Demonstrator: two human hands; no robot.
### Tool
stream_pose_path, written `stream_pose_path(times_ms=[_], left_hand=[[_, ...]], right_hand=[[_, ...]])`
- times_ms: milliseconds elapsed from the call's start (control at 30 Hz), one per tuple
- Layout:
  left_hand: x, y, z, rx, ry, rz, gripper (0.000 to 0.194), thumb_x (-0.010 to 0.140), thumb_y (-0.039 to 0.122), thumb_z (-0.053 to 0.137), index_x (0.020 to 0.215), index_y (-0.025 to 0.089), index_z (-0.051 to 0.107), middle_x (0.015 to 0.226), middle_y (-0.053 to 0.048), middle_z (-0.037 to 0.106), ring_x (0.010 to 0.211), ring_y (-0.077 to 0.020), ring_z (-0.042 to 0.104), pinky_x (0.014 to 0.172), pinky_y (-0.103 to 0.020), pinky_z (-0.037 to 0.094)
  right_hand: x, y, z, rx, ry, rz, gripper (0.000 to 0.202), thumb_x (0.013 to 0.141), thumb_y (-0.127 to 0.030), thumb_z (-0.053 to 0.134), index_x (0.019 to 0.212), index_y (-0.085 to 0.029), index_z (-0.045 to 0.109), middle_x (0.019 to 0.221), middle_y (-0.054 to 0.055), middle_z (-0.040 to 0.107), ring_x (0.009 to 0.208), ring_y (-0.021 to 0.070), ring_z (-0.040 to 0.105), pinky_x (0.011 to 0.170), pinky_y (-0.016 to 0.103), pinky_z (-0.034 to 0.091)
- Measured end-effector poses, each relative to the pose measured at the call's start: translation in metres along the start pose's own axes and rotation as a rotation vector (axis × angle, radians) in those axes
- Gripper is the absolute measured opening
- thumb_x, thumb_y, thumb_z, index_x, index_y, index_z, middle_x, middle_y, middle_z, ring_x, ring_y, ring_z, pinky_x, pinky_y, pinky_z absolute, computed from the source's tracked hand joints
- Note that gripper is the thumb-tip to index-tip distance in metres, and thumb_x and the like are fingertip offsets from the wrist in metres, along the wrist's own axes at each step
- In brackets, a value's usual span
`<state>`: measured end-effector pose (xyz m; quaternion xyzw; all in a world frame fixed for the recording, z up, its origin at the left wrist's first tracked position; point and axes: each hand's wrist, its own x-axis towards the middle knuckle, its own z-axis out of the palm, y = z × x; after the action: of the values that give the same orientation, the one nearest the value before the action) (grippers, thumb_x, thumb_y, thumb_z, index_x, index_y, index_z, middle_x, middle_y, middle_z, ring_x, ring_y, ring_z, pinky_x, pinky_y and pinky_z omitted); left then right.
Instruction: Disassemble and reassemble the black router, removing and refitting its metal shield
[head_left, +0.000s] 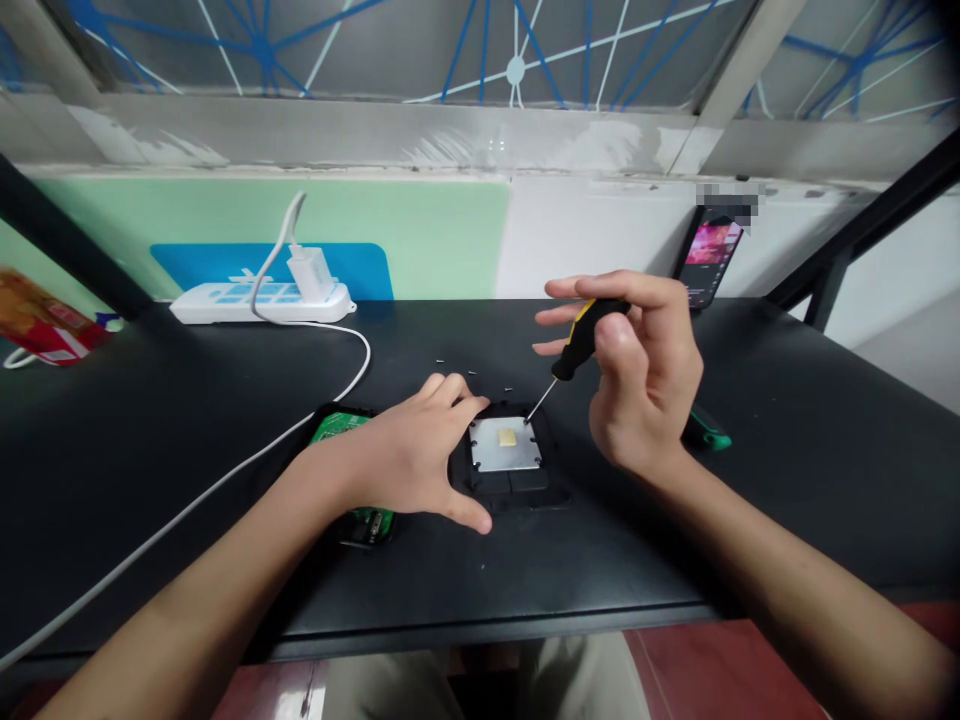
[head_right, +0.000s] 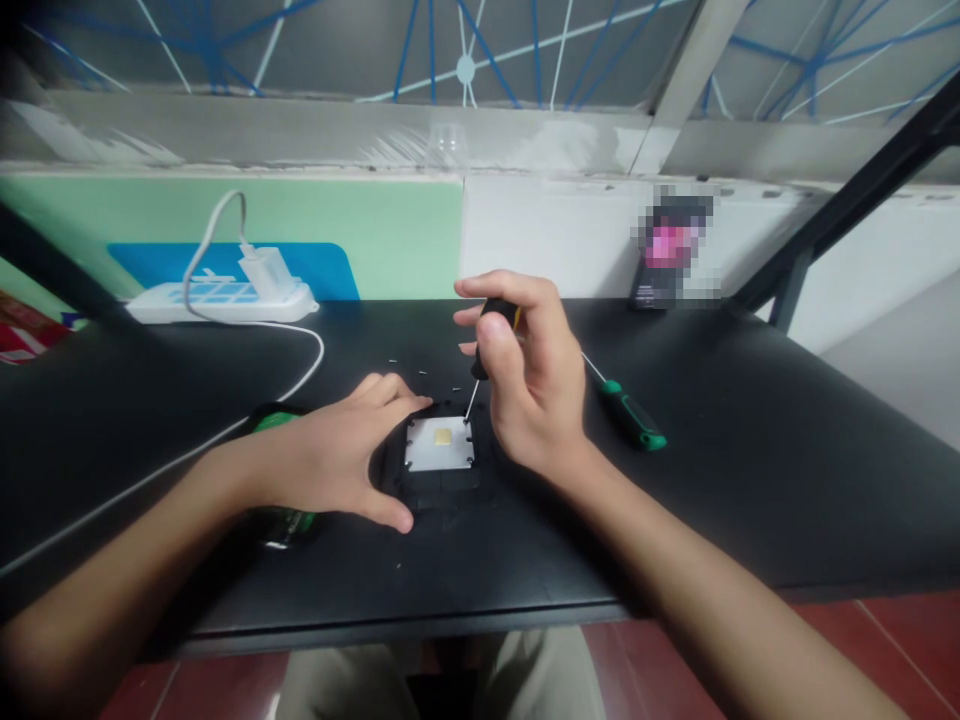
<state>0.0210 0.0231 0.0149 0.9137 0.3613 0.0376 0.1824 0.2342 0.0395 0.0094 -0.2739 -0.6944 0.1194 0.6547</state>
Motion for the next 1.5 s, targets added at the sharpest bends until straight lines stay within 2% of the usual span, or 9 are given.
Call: stream_pose_path(times_ms=[167, 367, 500, 700, 967, 1100, 1267, 1400, 1500], left_hand=[[0.001, 0.001, 0.000, 0.005, 0.003, -0.005, 0.101, 0.068, 0.066, 0.081, 0.144, 0.011, 0.043, 0.124, -0.014, 0.048, 0.120, -0.0334, 0.044, 0.104, -0.046, 0.044], [0.000, 0.002, 0.001, 0.006, -0.008, -0.013, 0.103, 0.068, 0.065, 0.082, 0.145, 0.009, 0.043, 0.126, -0.014, 0.047, 0.122, -0.0336, 0.043, 0.106, -0.045, 0.043], [0.000, 0.002, 0.001, -0.009, -0.010, -0.015, 0.105, 0.068, 0.065, 0.081, 0.147, 0.009, 0.041, 0.125, -0.014, 0.047, 0.121, -0.0333, 0.044, 0.105, -0.045, 0.043], [0.000, 0.000, 0.002, -0.026, 0.004, -0.007, 0.101, 0.068, 0.066, 0.080, 0.145, 0.012, 0.044, 0.123, -0.012, 0.048, 0.118, -0.0325, 0.044, 0.102, -0.045, 0.045], [0.000, 0.000, 0.002, -0.023, 0.014, 0.005, 0.099, 0.068, 0.068, 0.078, 0.144, 0.015, 0.044, 0.123, -0.012, 0.049, 0.118, -0.0341, 0.045, 0.102, -0.048, 0.045], [-0.001, 0.000, 0.001, -0.015, 0.011, -0.002, 0.100, 0.068, 0.066, 0.080, 0.145, 0.014, 0.042, 0.124, -0.013, 0.048, 0.120, -0.0344, 0.044, 0.104, -0.046, 0.044], [-0.001, 0.001, 0.001, -0.005, 0.000, -0.012, 0.101, 0.068, 0.066, 0.079, 0.146, 0.013, 0.041, 0.126, -0.014, 0.048, 0.122, -0.0349, 0.044, 0.105, -0.046, 0.043], [-0.001, 0.002, 0.000, 0.014, -0.009, -0.016, 0.102, 0.069, 0.064, 0.080, 0.146, 0.011, 0.041, 0.127, -0.015, 0.047, 0.123, -0.0340, 0.043, 0.106, -0.045, 0.042], [-0.001, 0.002, 0.000, 0.007, -0.019, -0.016, 0.103, 0.070, 0.066, 0.079, 0.147, 0.010, 0.040, 0.127, -0.015, 0.047, 0.123, -0.0341, 0.043, 0.106, -0.046, 0.042]], right_hand=[[0.003, 0.000, -0.001, -0.138, 0.043, -0.043, 0.021, 0.096, -0.039, 0.059, 0.113, -0.031, 0.067, 0.107, 0.005, 0.057, 0.088, 0.0180, 0.068, 0.055, 0.031, 0.063], [0.005, 0.005, -0.007, -0.208, 0.044, -0.081, 0.028, 0.087, -0.041, 0.072, 0.114, -0.032, 0.067, 0.103, 0.004, 0.055, 0.094, 0.0192, 0.063, 0.061, 0.033, 0.065], [0.005, 0.002, -0.007, -0.162, 0.028, -0.008, 0.026, 0.094, -0.037, 0.064, 0.119, -0.033, 0.065, 0.110, 0.004, 0.061, 0.099, 0.0199, 0.065, 0.067, 0.034, 0.066], [0.003, -0.003, -0.006, -0.022, -0.015, 0.048, 0.023, 0.103, -0.037, 0.046, 0.119, -0.031, 0.061, 0.105, 0.002, 0.070, 0.094, 0.0168, 0.071, 0.068, 0.031, 0.066], [0.004, 0.005, -0.003, 0.002, -0.063, 0.023, 0.022, 0.094, -0.041, 0.063, 0.112, -0.030, 0.058, 0.105, 0.002, 0.063, 0.082, 0.0153, 0.070, 0.059, 0.030, 0.065], [0.005, 0.011, -0.005, -0.082, -0.008, -0.023, 0.028, 0.088, -0.042, 0.071, 0.110, -0.029, 0.060, 0.109, 0.002, 0.056, 0.081, 0.0144, 0.067, 0.055, 0.029, 0.062], [0.008, 0.013, -0.009, -0.184, 0.039, -0.087, 0.031, 0.082, -0.046, 0.076, 0.105, -0.029, 0.064, 0.104, 0.003, 0.057, 0.093, 0.0197, 0.064, 0.061, 0.033, 0.062], [0.009, 0.011, -0.009, -0.208, 0.094, -0.133, 0.024, 0.083, -0.041, 0.077, 0.098, -0.027, 0.066, 0.096, 0.003, 0.058, 0.089, 0.0190, 0.064, 0.062, 0.033, 0.061], [0.008, 0.007, -0.007, -0.189, 0.128, -0.085, 0.015, 0.087, -0.034, 0.073, 0.098, -0.028, 0.066, 0.096, 0.003, 0.060, 0.086, 0.0178, 0.064, 0.058, 0.031, 0.060]])
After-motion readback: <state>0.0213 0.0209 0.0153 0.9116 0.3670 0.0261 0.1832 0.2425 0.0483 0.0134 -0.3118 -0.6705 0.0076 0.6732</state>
